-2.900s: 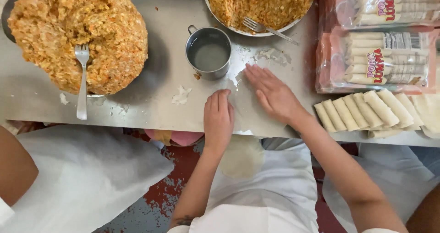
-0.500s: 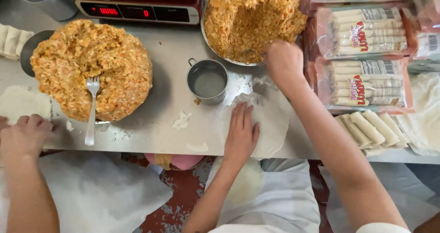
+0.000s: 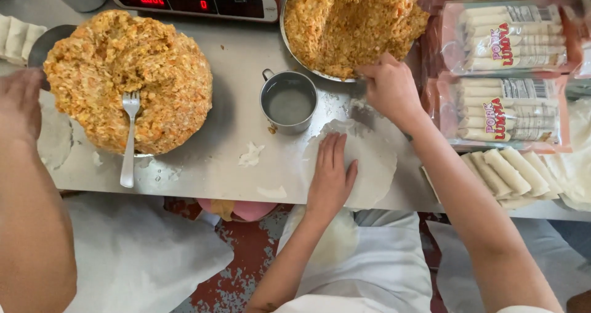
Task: Workers are preparing lumpia by portioning meat filling onto wrappers and rolling them into cylinders on a production table.
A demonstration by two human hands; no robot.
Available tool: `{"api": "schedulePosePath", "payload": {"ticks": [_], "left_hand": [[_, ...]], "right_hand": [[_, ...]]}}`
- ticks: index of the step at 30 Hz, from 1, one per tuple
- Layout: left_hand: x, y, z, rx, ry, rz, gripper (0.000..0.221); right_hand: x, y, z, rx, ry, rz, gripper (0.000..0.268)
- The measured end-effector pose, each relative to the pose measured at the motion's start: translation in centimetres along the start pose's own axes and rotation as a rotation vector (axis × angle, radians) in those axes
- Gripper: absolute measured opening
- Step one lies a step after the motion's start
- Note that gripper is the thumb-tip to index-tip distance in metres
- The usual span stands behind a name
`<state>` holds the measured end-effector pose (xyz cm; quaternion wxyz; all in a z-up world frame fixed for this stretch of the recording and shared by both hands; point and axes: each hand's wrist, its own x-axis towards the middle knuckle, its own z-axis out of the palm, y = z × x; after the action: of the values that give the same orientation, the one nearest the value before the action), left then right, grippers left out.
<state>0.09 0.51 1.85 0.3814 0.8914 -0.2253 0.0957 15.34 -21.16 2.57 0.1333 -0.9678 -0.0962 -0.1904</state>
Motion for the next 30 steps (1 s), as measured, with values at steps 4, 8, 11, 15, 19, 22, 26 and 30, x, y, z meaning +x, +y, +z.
{"api": "schedulePosePath", "payload": {"ticks": [4, 8, 11, 15, 19, 22, 26, 30], "left_hand": [[0.1, 0.1, -0.1, -0.001, 0.000, 0.000, 0.058], [0.0, 0.2, -0.1, -0.005, -0.011, -0.008, 0.056], [-0.1, 0.0, -0.1, -0.016, -0.001, 0.000, 0.059], [-0.8, -0.6, -1.4, -0.219, -0.039, 0.013, 0.068], [-2.8, -0.9, -4.2, -0.262, -0.114, -0.005, 0.087], [-3.3, -0.4, -5.1, -0.228, -0.155, 0.026, 0.105], [-3.6, -0.4, -5.0, -0.200, -0.115, 0.052, 0.108], [-3.5, -0.4, -4.9, -0.204, -0.118, 0.070, 0.110]], "right_hand": [[-0.3, 0.2, -1.0, 0.054, 0.013, 0.086, 0.021], [-0.1, 0.6, -1.6, 0.038, -0.040, -0.003, 0.025], [-0.3, -0.1, -5.4, 0.257, -0.085, 0.053, 0.020], [-4.0, -4.1, -13.2, 0.414, -0.187, 0.054, 0.010], [-11.9, -7.5, -12.2, 0.489, -0.278, 0.177, 0.013], [-16.4, -8.9, -9.4, 0.501, -0.236, 0.286, 0.012], [-17.4, -6.4, -10.8, 0.356, -0.329, 0.391, 0.013], [-17.1, -6.1, -13.2, 0.304, -0.352, 0.446, 0.012]]}}
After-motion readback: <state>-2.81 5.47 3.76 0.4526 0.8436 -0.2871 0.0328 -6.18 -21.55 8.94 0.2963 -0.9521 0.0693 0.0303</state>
